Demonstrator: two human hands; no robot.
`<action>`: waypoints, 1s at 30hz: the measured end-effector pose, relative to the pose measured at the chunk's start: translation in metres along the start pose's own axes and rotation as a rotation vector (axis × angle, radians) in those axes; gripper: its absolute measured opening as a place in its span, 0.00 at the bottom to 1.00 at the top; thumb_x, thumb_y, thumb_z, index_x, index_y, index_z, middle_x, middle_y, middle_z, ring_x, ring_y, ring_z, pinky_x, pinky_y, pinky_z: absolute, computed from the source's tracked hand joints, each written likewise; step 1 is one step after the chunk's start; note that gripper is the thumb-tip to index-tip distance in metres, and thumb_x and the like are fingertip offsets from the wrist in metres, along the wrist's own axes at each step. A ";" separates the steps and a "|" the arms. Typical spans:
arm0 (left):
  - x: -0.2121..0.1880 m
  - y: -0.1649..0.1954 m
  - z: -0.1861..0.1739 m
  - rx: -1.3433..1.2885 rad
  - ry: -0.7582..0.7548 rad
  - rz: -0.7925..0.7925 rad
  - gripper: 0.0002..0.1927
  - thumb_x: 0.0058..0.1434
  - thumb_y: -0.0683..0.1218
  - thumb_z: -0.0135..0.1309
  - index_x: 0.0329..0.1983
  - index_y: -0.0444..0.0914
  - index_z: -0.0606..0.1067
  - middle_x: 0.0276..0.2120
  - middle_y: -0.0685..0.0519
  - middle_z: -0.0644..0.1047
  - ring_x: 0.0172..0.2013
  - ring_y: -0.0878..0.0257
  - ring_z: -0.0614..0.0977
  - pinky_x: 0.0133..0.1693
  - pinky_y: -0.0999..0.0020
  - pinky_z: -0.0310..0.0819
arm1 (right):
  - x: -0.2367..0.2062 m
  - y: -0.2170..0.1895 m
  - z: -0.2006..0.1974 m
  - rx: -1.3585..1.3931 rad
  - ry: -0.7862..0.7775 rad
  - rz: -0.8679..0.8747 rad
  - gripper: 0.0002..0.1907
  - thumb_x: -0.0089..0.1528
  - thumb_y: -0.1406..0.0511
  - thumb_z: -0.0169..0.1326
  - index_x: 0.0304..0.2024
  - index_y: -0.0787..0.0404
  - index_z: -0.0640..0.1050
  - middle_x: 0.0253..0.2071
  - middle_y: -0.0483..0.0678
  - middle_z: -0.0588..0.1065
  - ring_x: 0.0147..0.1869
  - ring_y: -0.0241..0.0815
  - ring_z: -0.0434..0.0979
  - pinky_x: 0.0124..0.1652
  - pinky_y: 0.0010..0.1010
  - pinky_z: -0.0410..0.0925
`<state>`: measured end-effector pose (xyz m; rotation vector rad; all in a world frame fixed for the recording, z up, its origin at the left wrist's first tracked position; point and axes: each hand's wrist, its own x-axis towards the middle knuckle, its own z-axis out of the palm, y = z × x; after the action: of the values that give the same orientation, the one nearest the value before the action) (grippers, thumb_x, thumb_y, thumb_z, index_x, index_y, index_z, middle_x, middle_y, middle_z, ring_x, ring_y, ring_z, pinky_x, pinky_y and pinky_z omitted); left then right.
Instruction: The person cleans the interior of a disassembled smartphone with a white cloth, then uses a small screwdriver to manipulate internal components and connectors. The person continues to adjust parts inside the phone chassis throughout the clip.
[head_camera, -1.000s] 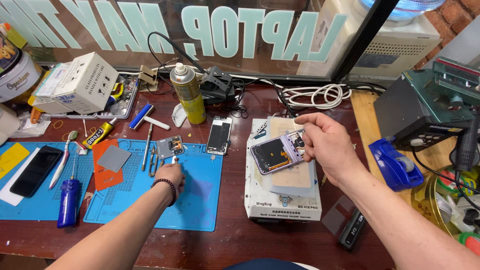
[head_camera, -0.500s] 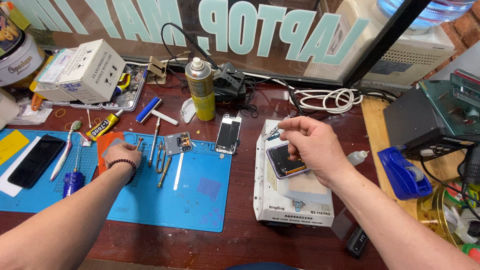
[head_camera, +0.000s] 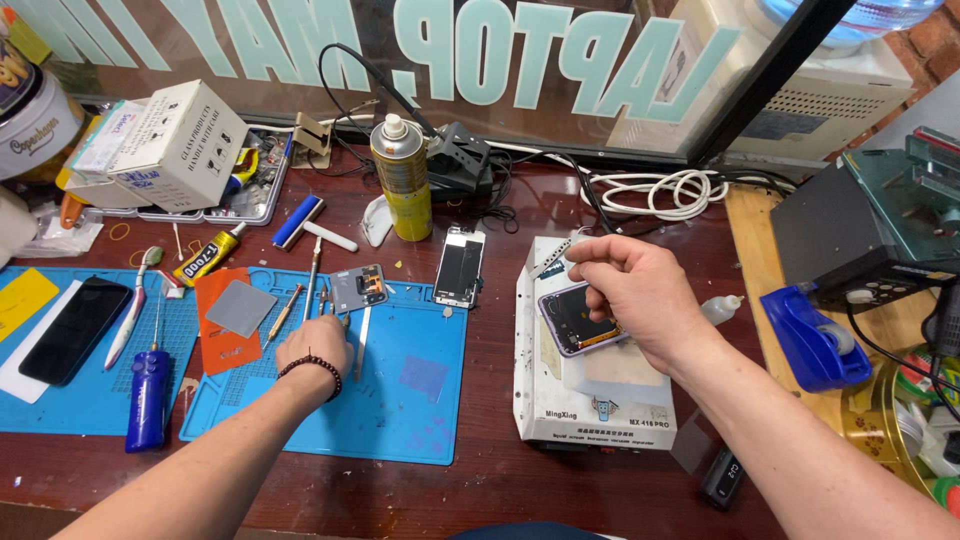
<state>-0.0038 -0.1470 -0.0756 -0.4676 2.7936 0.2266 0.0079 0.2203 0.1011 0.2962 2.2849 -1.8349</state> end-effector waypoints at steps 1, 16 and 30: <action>0.001 0.001 -0.003 0.008 -0.036 -0.005 0.14 0.56 0.48 0.62 0.45 0.41 0.83 0.43 0.44 0.83 0.45 0.49 0.84 0.45 0.56 0.78 | 0.001 0.000 0.000 0.016 -0.005 0.001 0.12 0.62 0.70 0.55 0.47 0.64 0.82 0.27 0.43 0.74 0.26 0.30 0.69 0.28 0.23 0.67; -0.051 0.060 -0.078 -1.649 -0.902 -0.512 0.11 0.59 0.44 0.60 0.25 0.41 0.71 0.18 0.63 0.72 0.17 0.75 0.69 0.19 0.78 0.57 | -0.008 -0.016 0.015 -0.044 -0.148 -0.129 0.15 0.63 0.68 0.54 0.51 0.62 0.82 0.33 0.43 0.80 0.28 0.28 0.71 0.30 0.21 0.69; -0.065 0.131 -0.092 -1.669 -0.845 -0.122 0.08 0.60 0.44 0.53 0.27 0.45 0.68 0.15 0.65 0.66 0.18 0.71 0.68 0.24 0.75 0.61 | 0.013 0.020 -0.079 -0.053 0.312 -0.372 0.10 0.67 0.62 0.57 0.46 0.61 0.82 0.33 0.43 0.80 0.28 0.28 0.72 0.29 0.21 0.67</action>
<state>-0.0140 -0.0236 0.0458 -0.5915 1.1928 2.0816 -0.0010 0.3025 0.0955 0.1655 2.7531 -2.0118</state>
